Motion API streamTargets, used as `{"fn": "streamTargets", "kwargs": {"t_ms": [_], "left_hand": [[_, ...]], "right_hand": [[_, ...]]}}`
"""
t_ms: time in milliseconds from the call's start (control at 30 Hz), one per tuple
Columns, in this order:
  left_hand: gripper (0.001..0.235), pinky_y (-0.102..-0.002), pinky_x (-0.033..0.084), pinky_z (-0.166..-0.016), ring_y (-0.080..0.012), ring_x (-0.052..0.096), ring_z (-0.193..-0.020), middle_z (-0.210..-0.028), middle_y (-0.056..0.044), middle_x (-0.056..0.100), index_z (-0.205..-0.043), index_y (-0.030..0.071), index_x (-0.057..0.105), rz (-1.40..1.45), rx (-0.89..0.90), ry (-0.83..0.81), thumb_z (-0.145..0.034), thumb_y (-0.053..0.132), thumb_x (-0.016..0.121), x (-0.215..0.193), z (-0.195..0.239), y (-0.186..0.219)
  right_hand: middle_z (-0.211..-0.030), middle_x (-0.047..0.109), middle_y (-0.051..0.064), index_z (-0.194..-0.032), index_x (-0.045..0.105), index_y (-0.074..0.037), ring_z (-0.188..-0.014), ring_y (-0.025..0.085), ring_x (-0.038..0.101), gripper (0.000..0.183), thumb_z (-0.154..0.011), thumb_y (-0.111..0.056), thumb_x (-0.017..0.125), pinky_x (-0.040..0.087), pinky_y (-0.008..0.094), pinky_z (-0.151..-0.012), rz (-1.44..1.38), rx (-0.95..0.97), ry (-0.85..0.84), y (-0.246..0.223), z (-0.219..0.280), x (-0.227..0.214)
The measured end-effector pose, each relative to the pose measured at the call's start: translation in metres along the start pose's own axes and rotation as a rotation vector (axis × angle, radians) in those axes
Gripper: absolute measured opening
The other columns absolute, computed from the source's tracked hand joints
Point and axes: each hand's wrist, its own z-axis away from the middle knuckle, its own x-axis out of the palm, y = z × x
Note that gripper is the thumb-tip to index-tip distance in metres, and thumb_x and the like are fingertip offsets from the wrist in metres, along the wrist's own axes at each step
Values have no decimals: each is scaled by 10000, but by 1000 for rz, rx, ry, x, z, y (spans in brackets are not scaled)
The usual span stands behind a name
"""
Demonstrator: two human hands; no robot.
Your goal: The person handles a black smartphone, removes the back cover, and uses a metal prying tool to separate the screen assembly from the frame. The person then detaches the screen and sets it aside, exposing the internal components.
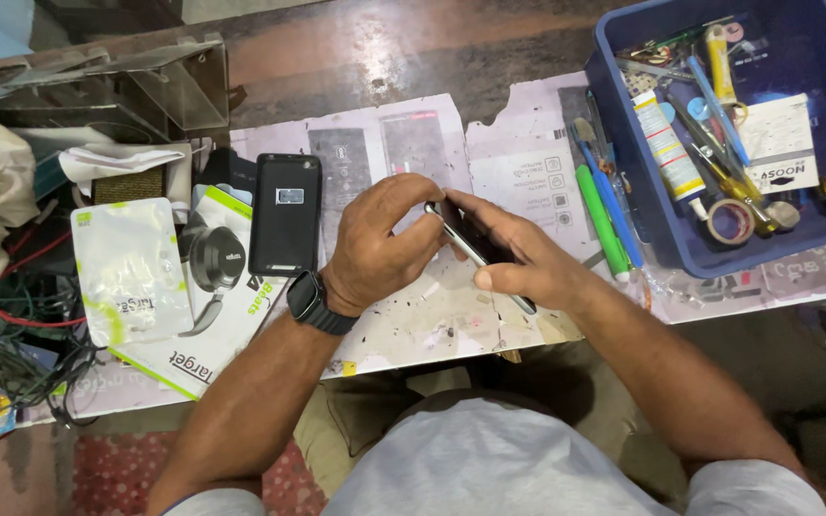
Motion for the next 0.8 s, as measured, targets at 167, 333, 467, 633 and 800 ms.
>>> {"fn": "streamTargets", "kwargs": {"t_ms": [167, 333, 467, 633, 800], "left_hand": [[295, -421, 604, -861, -324, 687, -1010, -1144, -149, 611, -913, 3, 614, -11, 60, 15, -777, 52, 871, 2, 0, -2], [304, -420, 607, -865, -321, 683, -1030, -1147, -143, 604, -912, 20, 602, -26, 58, -4, -772, 48, 870, 3, 0, -2], [313, -413, 597, -843, -310, 676, -1033, -1159, -140, 599, -920, 35, 602, -2, 23, -37, -751, 34, 864, 4, 1, -3], [325, -405, 585, -821, -309, 669, -1036, -1167, -142, 594, -915, 35, 598, 20, -2, -59, -733, 26, 867, 3, 4, -4], [315, -395, 590, -812, -304, 675, -1000, -1149, -151, 595, -928, 18, 604, 25, 16, -15, -778, 31, 880, 3, 3, -2]], "right_hand": [[-1219, 563, 100, -1622, 253, 46, -1119, 158, 545, 1012, -804, -339, 706, 468, 265, -963, -7, -24, -13, 1, 0, -1], [-1264, 557, 128, -1626, 247, 46, -1147, 181, 544, 1020, -787, -324, 694, 462, 283, -971, -3, 4, 4, -1, 0, -1], [-1395, 536, 159, -1612, 237, 65, -1259, 207, 540, 1006, -791, -305, 686, 433, 308, -1075, 25, -15, 14, 0, -1, -1], [-1467, 492, 174, -1609, 231, 84, -1337, 222, 497, 1008, -806, -307, 699, 382, 323, -1144, -9, -34, -7, 1, -1, -1], [-1504, 465, 172, -1605, 226, 94, -1383, 220, 472, 1023, -815, -335, 714, 356, 328, -1183, -99, -59, -31, 1, -2, 0]]}}
